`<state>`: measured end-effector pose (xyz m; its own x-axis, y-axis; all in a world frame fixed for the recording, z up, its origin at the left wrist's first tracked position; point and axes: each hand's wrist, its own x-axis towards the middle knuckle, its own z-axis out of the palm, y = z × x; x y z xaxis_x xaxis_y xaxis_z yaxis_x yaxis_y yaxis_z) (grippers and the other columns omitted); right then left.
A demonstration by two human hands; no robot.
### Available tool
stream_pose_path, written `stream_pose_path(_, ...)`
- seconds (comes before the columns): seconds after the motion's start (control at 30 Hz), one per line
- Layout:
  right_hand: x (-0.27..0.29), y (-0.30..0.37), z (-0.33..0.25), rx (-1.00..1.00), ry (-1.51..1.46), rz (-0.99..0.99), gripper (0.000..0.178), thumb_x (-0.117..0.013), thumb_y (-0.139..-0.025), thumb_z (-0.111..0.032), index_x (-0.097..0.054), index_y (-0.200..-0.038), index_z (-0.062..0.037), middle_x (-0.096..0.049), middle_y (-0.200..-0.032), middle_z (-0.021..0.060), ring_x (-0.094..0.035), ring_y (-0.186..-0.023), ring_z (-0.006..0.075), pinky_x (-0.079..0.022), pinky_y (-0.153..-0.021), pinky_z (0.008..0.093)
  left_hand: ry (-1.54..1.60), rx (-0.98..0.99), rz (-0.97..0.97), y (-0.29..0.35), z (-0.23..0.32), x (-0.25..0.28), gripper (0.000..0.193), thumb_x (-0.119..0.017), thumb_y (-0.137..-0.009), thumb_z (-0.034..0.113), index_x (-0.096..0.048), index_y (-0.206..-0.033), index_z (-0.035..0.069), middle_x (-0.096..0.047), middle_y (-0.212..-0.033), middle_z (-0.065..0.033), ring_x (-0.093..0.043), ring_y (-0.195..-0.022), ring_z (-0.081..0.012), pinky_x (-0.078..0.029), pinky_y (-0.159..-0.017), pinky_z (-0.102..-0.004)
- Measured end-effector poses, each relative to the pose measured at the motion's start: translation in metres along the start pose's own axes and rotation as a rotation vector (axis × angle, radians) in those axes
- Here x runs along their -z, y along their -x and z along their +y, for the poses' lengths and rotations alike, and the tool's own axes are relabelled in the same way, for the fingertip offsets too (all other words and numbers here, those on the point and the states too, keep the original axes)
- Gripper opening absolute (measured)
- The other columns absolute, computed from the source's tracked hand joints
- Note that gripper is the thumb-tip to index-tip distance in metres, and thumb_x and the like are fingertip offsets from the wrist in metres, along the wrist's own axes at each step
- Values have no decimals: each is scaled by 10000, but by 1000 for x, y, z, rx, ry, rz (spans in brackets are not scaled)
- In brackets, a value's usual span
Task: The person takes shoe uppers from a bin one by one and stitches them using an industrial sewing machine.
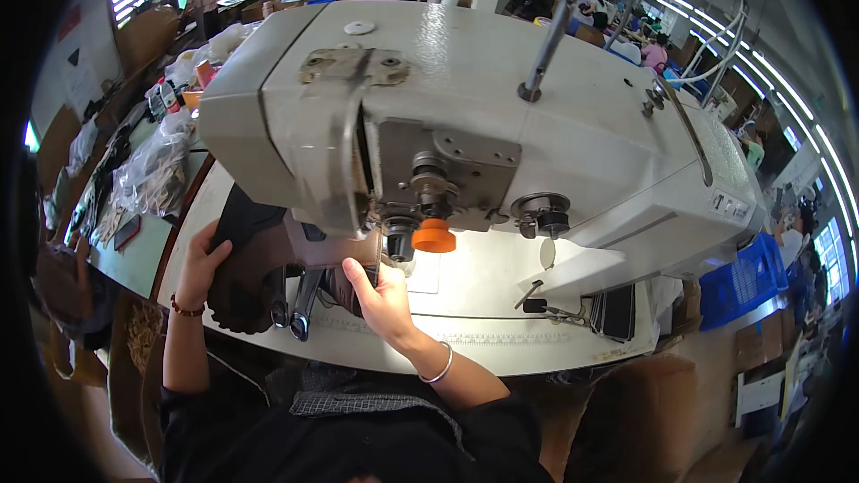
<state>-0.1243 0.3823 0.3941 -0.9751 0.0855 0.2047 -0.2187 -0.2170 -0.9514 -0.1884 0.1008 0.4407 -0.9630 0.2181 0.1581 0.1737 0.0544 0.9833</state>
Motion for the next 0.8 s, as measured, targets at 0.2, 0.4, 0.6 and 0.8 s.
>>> stream_pose_path(0.2,11,16,-14,93,-61,46,224,-547,-923,-94,-543,-1116,20,-609,-1013,48,-551,-930,116,-434,-840,255,-103,-28,10,15,7,-15,371,-539,-845,-26,-498,-1211,-72,-611,-1090,-79,-557,-1003,-123,-441,-887,-272)
stream_pose_path(0.4,15,7,-11,-8,-110,22,315,-565,-905,-47,-457,-1195,10,-581,-1075,58,-546,-968,120,-427,-877,253,-44,6,-5,8,14,-16,365,-529,-856,-16,-494,-1215,-71,-610,-1100,-85,-560,-1007,-125,-442,-890,-273)
stream_pose_path(0.6,19,8,3,-12,-138,16,325,-571,-898,-35,-463,-1203,-2,-580,-1096,62,-546,-983,118,-435,-877,253,-59,6,12,13,13,-19,366,-530,-861,-9,-485,-1218,-78,-611,-1102,-90,-562,-1008,-127,-444,-889,-271)
stream_pose_path(0.8,16,10,-4,4,-179,27,366,-563,-894,-16,-433,-1236,-13,-566,-1114,66,-535,-1008,131,-422,-904,268,-52,19,16,12,10,-18,374,-535,-857,-14,-481,-1222,-78,-607,-1109,-92,-561,-1012,-130,-444,-889,-271)
